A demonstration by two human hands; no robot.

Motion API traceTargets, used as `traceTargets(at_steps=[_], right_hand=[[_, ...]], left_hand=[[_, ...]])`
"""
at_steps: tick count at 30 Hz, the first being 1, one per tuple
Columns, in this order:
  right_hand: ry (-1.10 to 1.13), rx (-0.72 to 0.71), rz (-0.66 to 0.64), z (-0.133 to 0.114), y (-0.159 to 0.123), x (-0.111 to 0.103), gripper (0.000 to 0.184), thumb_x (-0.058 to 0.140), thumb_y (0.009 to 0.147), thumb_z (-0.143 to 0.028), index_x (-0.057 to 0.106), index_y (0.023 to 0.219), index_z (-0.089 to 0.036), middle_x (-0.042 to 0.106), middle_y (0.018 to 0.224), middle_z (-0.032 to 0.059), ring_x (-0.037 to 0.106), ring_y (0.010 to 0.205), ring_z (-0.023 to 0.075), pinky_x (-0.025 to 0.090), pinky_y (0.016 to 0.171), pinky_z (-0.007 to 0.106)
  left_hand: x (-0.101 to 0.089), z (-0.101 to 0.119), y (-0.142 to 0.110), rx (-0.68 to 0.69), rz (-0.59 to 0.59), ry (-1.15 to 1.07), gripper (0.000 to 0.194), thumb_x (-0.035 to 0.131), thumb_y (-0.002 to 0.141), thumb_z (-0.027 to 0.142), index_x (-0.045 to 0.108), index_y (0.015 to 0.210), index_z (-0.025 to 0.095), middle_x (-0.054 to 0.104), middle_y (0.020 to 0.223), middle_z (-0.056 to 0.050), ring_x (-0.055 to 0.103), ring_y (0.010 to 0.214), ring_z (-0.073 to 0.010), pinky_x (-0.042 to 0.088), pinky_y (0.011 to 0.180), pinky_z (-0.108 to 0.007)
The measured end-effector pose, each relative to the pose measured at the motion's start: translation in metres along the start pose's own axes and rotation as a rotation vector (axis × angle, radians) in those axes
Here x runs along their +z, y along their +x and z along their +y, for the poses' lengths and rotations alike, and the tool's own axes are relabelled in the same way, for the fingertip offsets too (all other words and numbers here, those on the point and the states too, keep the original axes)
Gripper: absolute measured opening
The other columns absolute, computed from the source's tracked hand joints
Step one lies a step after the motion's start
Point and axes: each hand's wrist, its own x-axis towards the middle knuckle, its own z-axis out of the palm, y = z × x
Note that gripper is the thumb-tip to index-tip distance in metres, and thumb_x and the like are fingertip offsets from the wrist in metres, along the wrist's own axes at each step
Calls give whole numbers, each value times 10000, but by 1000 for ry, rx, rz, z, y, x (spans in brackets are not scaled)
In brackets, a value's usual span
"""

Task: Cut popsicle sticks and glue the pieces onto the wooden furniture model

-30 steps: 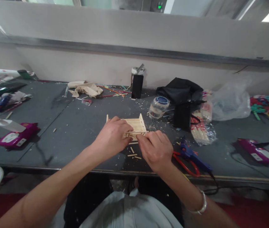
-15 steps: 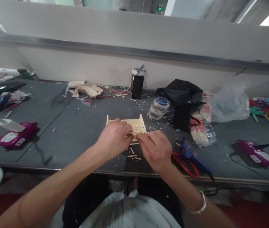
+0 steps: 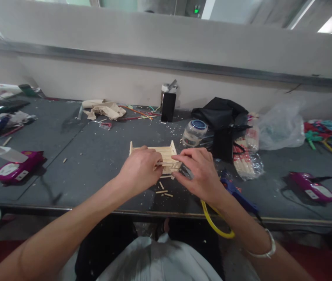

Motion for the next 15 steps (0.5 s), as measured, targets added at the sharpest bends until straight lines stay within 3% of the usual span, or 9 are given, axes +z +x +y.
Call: traceTargets(at_steps=[8, 15], right_hand=[[61, -81, -109, 8, 18, 2, 109, 647, 796, -271, 689, 875, -209, 641, 914, 35, 502, 890, 210, 316, 787, 362], [101, -95, -120, 9, 21, 6, 73, 630, 808, -248, 678, 806, -195, 651, 861, 25, 508, 842, 186, 322, 774, 345]], left_hand=[[2, -2, -1, 13, 26, 16, 133, 563, 756, 141, 644, 653, 160, 668, 684, -51, 564, 701, -205, 412, 624, -311], [4, -4, 0, 18, 30, 11, 146, 564, 764, 146, 649, 646, 161, 668, 690, -58, 580, 701, -202, 436, 649, -318]])
